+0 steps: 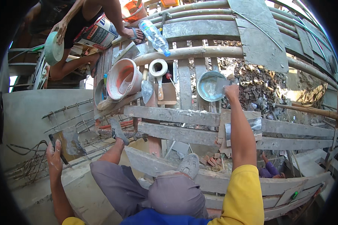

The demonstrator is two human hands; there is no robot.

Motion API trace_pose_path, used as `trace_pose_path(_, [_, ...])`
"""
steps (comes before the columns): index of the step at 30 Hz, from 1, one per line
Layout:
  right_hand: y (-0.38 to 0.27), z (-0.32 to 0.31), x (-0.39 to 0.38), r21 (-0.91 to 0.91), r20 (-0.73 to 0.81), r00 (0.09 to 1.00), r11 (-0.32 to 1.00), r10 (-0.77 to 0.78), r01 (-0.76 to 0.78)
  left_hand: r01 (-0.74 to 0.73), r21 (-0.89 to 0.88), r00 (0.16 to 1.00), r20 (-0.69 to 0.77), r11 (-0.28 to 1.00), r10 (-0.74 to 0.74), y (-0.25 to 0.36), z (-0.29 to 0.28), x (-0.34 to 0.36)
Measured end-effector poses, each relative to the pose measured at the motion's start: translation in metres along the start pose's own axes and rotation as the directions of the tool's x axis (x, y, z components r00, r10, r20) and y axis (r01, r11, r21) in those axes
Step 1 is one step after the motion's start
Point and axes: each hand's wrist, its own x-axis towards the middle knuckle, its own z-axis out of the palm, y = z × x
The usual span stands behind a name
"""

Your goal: The person applies plaster along a corner bead on the wall using putty knives, then mixes plaster compound in a bowl with a trowel.

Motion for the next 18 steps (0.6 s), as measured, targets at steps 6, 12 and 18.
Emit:
trace_pose_path(6, [0.044, 0.043, 0.046, -0.414, 0.291, 0.892, 0.795, -0.346, 0.443, -0.100, 0.117, 0.995, 0.001, 0.988, 0.101, 0.041, -0.018, -0.032])
trace_pose_path(12, [0.058, 0.018, 0.050, -0.244, -0.061, 0.980, 0.955, -0.188, 0.168, -0.302, -0.007, 0.907, 0.307, 0.953, 0.289, 0.061, 0.069, 0.018])
trace_pose_path(18, [-0.020, -0.018, -0.014, -0.002, -0.197, 0.975, 0.994, -0.104, 0.105, -0.456, 0.007, 0.808, 0.422, 0.890, 0.411, 0.040, 0.196, 0.049])
